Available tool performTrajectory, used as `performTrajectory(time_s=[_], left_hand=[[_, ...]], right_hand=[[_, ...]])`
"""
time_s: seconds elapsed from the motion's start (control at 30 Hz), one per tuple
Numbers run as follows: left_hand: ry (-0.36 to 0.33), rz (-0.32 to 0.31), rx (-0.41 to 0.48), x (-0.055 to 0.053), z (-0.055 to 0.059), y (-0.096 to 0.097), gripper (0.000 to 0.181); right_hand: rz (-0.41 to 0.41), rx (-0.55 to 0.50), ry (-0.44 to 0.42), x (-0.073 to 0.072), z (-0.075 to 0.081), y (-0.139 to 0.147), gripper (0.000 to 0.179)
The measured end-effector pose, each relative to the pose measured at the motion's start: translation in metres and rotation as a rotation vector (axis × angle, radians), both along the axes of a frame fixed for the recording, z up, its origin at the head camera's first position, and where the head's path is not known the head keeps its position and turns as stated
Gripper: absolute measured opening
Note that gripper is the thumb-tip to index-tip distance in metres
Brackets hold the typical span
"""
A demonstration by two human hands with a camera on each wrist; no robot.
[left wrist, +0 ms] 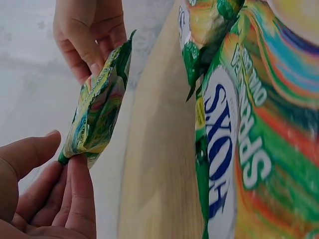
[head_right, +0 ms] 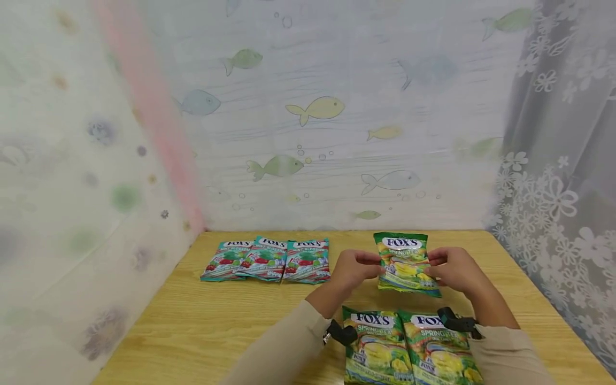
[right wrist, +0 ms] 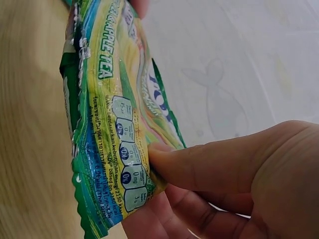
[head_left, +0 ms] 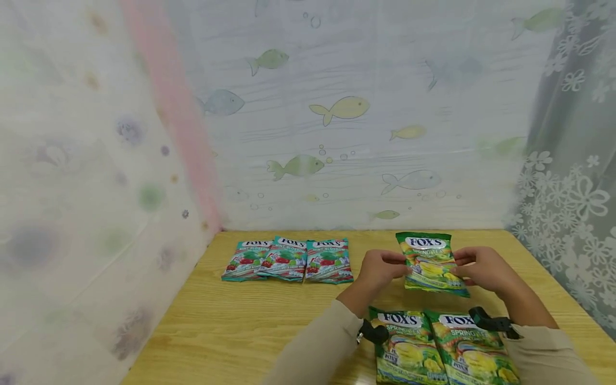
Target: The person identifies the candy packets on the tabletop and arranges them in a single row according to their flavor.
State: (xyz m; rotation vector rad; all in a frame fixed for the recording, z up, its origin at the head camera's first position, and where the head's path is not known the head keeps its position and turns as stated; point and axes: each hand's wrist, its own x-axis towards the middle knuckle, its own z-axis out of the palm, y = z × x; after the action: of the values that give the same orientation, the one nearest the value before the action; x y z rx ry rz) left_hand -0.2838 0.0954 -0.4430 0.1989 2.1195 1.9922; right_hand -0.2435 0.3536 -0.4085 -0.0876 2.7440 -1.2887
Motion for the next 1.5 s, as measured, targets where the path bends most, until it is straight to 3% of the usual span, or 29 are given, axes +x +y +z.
performTrajectory(time_s=[1.0,1.3,1.5], left_hand=[[0.067,0.073,-0.149,-0.034,-0.005,-0.072,0.014],[0.07,0.11,-0.234,-0.04,-0.011,-0.085,0.014],[0.123,0.145,-0.261,-0.044,-0.02,-0.091,0.015]], right_hand=[[0.042,-0.035,0.049,-0.042,-0.014,-0.075,0.047],[0.032,-0.084,0.035,-0.057,-0.028,-0.087,0.046],[0.032,-0.09,0.039,-0.064,-0.038,-0.096,0.045]])
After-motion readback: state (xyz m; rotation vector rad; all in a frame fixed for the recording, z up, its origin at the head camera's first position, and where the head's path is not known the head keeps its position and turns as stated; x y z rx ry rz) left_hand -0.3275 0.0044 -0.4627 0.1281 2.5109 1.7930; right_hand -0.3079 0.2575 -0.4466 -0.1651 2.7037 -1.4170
